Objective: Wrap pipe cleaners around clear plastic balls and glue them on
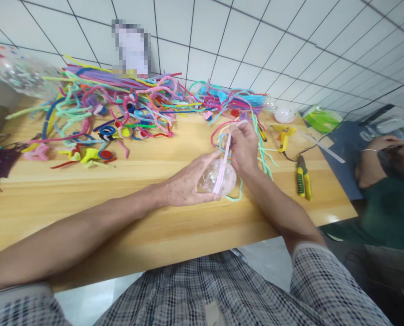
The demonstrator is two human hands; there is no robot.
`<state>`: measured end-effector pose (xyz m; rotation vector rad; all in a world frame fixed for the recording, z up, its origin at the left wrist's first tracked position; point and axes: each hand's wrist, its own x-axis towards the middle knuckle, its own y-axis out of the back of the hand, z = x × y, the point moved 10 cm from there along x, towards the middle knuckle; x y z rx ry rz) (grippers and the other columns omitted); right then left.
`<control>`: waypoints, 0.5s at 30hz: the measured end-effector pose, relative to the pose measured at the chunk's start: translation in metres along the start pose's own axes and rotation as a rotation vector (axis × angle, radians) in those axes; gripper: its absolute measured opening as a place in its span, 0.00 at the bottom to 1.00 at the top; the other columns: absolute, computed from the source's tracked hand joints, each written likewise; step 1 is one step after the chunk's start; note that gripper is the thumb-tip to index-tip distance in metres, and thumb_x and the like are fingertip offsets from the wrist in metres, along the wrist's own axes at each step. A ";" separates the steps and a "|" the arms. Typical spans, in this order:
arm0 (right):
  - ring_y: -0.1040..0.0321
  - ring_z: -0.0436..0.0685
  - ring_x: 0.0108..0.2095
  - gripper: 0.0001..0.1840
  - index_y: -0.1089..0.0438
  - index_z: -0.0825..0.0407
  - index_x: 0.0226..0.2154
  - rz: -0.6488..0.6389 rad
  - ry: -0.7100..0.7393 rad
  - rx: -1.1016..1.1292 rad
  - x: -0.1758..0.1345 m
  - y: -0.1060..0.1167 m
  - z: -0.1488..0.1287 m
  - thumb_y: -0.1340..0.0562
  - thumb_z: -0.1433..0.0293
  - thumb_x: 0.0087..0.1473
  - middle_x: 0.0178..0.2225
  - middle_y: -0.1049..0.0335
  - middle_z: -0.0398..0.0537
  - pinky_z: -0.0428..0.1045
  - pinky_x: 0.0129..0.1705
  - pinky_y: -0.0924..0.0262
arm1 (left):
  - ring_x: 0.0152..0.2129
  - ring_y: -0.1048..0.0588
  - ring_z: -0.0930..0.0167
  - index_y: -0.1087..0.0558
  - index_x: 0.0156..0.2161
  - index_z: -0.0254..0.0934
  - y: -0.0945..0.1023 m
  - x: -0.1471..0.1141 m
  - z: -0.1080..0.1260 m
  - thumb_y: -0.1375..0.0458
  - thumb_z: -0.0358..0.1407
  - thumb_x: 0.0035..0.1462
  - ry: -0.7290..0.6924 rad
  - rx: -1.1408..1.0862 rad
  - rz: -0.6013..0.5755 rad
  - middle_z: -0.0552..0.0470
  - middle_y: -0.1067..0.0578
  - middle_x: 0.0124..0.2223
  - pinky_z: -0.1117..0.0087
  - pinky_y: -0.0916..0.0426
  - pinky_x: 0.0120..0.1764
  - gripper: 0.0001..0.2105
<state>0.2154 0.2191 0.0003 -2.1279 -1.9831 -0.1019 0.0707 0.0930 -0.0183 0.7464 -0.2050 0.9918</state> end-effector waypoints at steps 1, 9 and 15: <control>0.40 0.47 0.21 0.22 0.38 0.43 0.33 0.004 -0.002 0.000 0.001 0.001 0.001 0.26 0.54 0.61 0.24 0.39 0.30 0.46 0.23 0.46 | 0.80 0.34 0.43 0.56 0.85 0.48 0.001 0.000 0.000 0.28 0.57 0.68 -0.005 0.009 0.005 0.29 0.38 0.83 0.32 0.34 0.80 0.55; 0.39 0.48 0.22 0.18 0.37 0.43 0.31 -0.038 -0.081 -0.050 -0.002 -0.003 0.013 0.27 0.58 0.57 0.22 0.37 0.31 0.46 0.25 0.44 | 0.79 0.34 0.44 0.57 0.86 0.49 0.008 0.000 0.007 0.29 0.53 0.71 -0.111 0.097 0.042 0.30 0.36 0.81 0.33 0.34 0.78 0.53; 0.40 0.48 0.23 0.12 0.32 0.45 0.28 -0.104 -0.160 -0.054 -0.013 -0.011 0.013 0.28 0.62 0.54 0.22 0.36 0.33 0.46 0.27 0.43 | 0.81 0.37 0.43 0.55 0.86 0.52 0.010 -0.003 0.011 0.29 0.49 0.71 -0.167 0.191 0.080 0.31 0.39 0.81 0.33 0.33 0.77 0.50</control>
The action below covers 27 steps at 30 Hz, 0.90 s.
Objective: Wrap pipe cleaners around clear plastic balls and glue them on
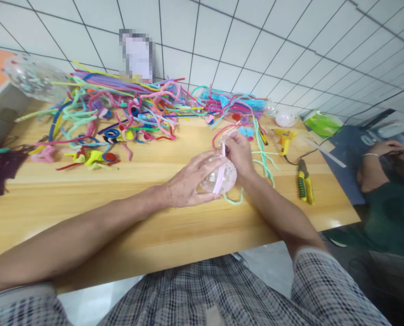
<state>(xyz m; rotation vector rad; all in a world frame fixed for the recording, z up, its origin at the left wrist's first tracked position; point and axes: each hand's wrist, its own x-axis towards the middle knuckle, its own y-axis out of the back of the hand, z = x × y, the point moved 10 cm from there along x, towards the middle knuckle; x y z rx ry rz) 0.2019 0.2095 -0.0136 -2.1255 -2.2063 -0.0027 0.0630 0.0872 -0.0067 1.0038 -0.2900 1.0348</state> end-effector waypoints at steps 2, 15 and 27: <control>0.41 0.48 0.23 0.13 0.32 0.45 0.27 -0.035 -0.052 0.010 -0.003 -0.005 0.004 0.28 0.63 0.52 0.22 0.36 0.33 0.46 0.27 0.43 | 0.80 0.37 0.44 0.51 0.85 0.52 0.001 -0.002 0.001 0.28 0.46 0.71 -0.012 0.041 0.015 0.31 0.38 0.80 0.34 0.31 0.77 0.48; 0.39 0.48 0.22 0.24 0.30 0.47 0.26 -0.196 -0.265 0.110 -0.010 -0.024 0.022 0.17 0.58 0.39 0.20 0.32 0.33 0.46 0.26 0.43 | 0.80 0.36 0.44 0.52 0.85 0.47 0.002 -0.011 -0.003 0.33 0.37 0.75 -0.186 0.281 0.059 0.29 0.35 0.77 0.33 0.30 0.75 0.44; 0.25 0.53 0.30 0.11 0.34 0.42 0.35 -0.040 0.137 -0.027 -0.010 -0.014 0.003 0.31 0.60 0.58 0.29 0.27 0.33 0.50 0.38 0.31 | 0.82 0.39 0.41 0.49 0.84 0.35 -0.002 -0.019 -0.060 0.34 0.66 0.69 0.597 -0.265 0.039 0.26 0.42 0.84 0.35 0.40 0.81 0.54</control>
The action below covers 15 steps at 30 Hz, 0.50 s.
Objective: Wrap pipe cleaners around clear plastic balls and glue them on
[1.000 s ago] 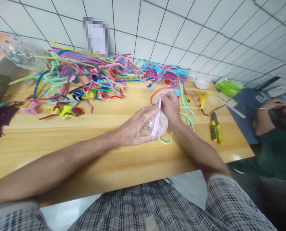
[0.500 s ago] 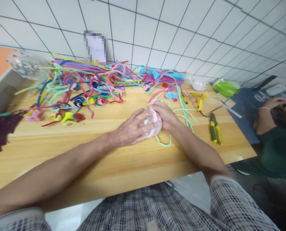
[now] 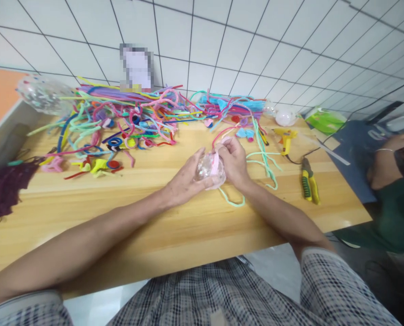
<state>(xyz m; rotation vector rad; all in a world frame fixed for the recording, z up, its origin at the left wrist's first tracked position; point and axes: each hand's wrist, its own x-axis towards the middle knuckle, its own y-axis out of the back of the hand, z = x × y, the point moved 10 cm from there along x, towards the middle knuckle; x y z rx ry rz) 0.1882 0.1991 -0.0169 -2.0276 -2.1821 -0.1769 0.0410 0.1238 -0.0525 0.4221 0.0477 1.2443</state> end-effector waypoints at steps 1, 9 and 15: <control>0.24 0.53 0.31 0.11 0.34 0.42 0.35 -0.004 0.008 -0.013 -0.001 -0.001 0.002 0.32 0.60 0.58 0.29 0.28 0.34 0.50 0.37 0.32 | 0.80 0.35 0.41 0.46 0.83 0.34 0.000 0.001 -0.003 0.33 0.66 0.67 0.051 -0.038 0.013 0.26 0.38 0.82 0.36 0.36 0.79 0.55; 0.24 0.53 0.33 0.12 0.34 0.42 0.37 -0.048 0.168 -0.040 -0.007 -0.003 -0.013 0.31 0.58 0.64 0.31 0.26 0.35 0.51 0.39 0.33 | 0.65 0.22 0.51 0.32 0.71 0.38 0.003 0.004 0.005 0.30 0.59 0.66 0.048 -0.152 0.078 0.36 0.23 0.69 0.47 0.27 0.70 0.39; 0.24 0.53 0.33 0.09 0.32 0.42 0.39 -0.035 0.267 -0.067 -0.015 -0.001 -0.039 0.31 0.60 0.66 0.33 0.24 0.36 0.51 0.40 0.30 | 0.69 0.25 0.50 0.34 0.72 0.39 0.006 0.000 0.009 0.30 0.56 0.68 -0.045 -0.082 0.075 0.34 0.26 0.72 0.43 0.31 0.74 0.38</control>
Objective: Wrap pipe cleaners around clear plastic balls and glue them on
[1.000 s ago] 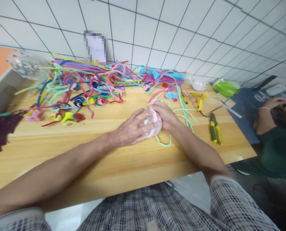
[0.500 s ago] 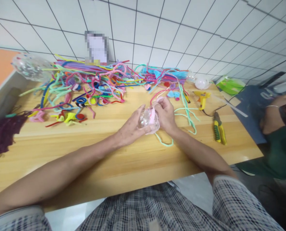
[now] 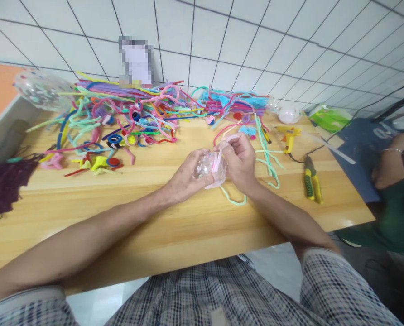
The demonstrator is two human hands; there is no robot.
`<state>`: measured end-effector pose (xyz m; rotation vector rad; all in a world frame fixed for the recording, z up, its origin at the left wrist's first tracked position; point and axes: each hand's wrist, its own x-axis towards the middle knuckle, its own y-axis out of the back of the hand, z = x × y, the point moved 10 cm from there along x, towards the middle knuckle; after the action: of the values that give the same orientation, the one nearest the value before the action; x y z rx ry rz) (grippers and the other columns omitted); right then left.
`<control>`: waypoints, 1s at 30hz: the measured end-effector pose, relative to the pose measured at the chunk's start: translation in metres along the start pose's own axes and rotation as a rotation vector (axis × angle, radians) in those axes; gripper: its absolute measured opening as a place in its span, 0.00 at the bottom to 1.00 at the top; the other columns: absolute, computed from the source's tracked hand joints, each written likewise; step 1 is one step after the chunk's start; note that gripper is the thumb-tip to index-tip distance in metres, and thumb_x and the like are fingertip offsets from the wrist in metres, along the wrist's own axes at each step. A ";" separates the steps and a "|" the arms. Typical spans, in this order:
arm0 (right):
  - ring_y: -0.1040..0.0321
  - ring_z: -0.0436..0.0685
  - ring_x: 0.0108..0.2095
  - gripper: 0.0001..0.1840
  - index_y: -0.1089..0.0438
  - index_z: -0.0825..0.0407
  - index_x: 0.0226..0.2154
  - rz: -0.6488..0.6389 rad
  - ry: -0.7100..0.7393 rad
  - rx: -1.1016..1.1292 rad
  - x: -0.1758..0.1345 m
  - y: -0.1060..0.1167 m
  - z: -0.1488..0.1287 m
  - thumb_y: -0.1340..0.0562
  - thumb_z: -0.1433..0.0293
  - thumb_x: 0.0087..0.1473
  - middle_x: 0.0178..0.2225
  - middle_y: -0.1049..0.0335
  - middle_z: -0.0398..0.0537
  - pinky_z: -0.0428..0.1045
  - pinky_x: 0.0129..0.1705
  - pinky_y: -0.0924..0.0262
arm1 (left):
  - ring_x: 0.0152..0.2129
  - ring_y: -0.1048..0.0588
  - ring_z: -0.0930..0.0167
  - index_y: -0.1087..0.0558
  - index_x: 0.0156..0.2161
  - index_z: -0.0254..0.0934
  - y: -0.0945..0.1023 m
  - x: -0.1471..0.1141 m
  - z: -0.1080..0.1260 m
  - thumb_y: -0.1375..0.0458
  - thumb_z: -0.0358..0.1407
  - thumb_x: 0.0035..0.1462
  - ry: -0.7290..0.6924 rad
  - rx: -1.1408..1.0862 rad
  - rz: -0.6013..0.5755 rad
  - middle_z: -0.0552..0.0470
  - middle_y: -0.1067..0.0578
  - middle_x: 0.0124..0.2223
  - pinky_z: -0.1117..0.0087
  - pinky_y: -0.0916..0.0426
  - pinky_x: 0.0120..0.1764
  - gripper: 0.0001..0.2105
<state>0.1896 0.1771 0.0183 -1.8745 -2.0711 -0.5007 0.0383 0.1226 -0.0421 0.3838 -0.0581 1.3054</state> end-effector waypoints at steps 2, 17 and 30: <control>0.26 0.52 0.33 0.08 0.32 0.42 0.38 -0.005 -0.017 -0.020 0.000 0.000 0.000 0.32 0.62 0.65 0.32 0.25 0.36 0.51 0.40 0.32 | 0.69 0.25 0.50 0.35 0.73 0.40 0.001 -0.001 0.004 0.31 0.57 0.70 -0.043 0.023 0.010 0.35 0.26 0.71 0.43 0.31 0.74 0.37; 0.30 0.55 0.40 0.08 0.27 0.44 0.32 -0.048 -0.278 0.072 0.001 -0.006 0.025 0.29 0.62 0.50 0.37 0.25 0.40 0.53 0.46 0.33 | 0.70 0.26 0.52 0.39 0.76 0.43 0.008 -0.006 0.022 0.33 0.54 0.73 -0.329 0.209 0.095 0.36 0.28 0.71 0.45 0.27 0.72 0.36; 0.26 0.56 0.42 0.10 0.25 0.44 0.35 -0.038 -0.400 0.210 -0.020 -0.023 0.044 0.27 0.59 0.54 0.45 0.19 0.42 0.52 0.46 0.29 | 0.68 0.23 0.53 0.34 0.75 0.43 0.009 -0.003 0.023 0.29 0.51 0.71 -0.364 0.240 0.144 0.37 0.24 0.70 0.46 0.26 0.70 0.35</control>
<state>0.1696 0.1770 -0.0307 -1.9313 -2.2987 0.0954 0.0332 0.1140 -0.0190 0.8326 -0.2405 1.3752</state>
